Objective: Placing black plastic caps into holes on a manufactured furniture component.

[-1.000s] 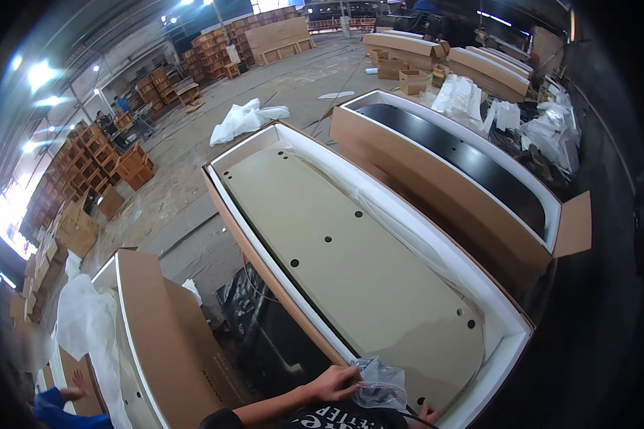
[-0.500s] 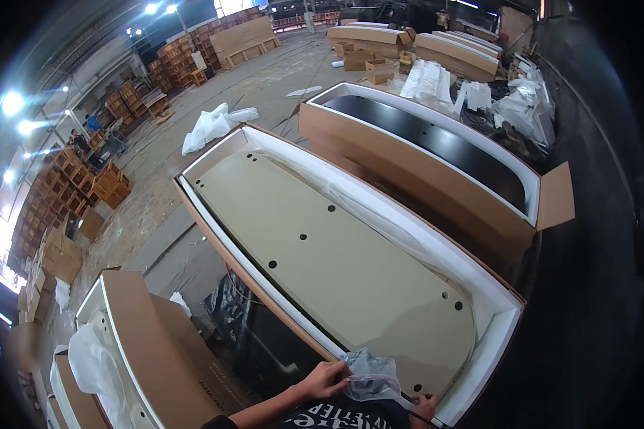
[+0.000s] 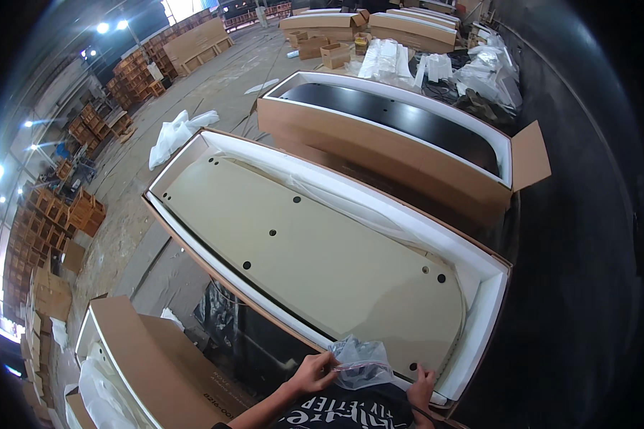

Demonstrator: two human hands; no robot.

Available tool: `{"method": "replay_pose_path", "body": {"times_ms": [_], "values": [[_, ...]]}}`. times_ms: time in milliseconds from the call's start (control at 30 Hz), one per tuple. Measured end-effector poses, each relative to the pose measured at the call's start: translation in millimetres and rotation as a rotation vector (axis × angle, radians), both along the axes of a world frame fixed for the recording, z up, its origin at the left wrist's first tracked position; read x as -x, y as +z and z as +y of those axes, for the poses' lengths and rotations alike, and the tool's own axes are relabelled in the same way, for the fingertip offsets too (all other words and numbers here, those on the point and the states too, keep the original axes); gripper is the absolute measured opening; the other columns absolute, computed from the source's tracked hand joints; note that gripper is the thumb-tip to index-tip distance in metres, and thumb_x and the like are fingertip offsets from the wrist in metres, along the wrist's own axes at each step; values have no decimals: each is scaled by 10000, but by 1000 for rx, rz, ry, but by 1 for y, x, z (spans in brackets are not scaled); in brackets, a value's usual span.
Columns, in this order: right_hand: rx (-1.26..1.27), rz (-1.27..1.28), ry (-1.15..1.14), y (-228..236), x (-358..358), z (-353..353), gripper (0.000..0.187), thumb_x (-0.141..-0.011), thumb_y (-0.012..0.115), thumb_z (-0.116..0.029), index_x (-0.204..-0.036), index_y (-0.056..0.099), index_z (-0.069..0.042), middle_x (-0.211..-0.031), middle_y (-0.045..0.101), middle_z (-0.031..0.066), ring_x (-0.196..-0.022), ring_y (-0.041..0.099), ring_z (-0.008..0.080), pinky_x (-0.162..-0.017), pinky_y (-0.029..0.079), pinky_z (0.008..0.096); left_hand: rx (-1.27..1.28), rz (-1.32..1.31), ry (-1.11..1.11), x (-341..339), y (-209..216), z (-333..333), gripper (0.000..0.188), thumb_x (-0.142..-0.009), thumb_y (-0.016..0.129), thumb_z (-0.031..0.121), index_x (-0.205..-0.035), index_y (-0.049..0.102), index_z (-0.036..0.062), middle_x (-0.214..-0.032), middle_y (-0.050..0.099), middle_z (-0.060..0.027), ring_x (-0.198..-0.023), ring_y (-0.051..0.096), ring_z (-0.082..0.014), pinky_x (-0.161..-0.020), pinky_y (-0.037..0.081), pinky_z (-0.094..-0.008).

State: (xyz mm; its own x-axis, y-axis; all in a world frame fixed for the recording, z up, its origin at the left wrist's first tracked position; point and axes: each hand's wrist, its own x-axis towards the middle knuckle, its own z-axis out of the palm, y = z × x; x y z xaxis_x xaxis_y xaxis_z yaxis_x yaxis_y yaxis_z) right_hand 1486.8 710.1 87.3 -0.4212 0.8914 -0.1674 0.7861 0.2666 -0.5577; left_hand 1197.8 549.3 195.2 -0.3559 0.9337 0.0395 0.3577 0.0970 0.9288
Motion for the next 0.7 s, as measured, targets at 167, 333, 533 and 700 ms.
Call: {"method": "replay_pose_path", "body": {"times_ms": [167,333,533,700], "values": [[8,-56,4,-3,1,0,438,-713,493,78,-1098,663,-42,-998,516,193,-908,571,374,-789,473,428,34,-21,-24,2,-4,-1,194,-774,643,149,-892,582,7,-733,609,-142,-643,616,-283,-603,490,-343],[54,-89,29,-4,-1,2,478,-736,497,60,-1167,639,-90,-1011,527,173,-902,581,371,-771,484,437,-5,-18,-9,1,-3,3,175,-756,646,123,-860,576,2,-708,601,-134,-608,598,-269,-583,472,-339],[36,-92,12,1,1,-2,422,-758,508,36,-1124,666,-102,-1007,538,162,-881,595,371,-751,498,449,-14,-28,-12,2,1,7,147,-758,640,103,-840,579,-2,-689,592,-128,-583,585,-252,-567,462,-325],[31,-92,23,1,0,-2,451,-756,509,33,-1162,648,-104,-1022,540,166,-884,600,372,-755,499,448,-27,-28,-26,3,-3,7,128,-755,640,83,-824,577,-6,-685,589,-126,-572,579,-245,-558,457,-315]]}}
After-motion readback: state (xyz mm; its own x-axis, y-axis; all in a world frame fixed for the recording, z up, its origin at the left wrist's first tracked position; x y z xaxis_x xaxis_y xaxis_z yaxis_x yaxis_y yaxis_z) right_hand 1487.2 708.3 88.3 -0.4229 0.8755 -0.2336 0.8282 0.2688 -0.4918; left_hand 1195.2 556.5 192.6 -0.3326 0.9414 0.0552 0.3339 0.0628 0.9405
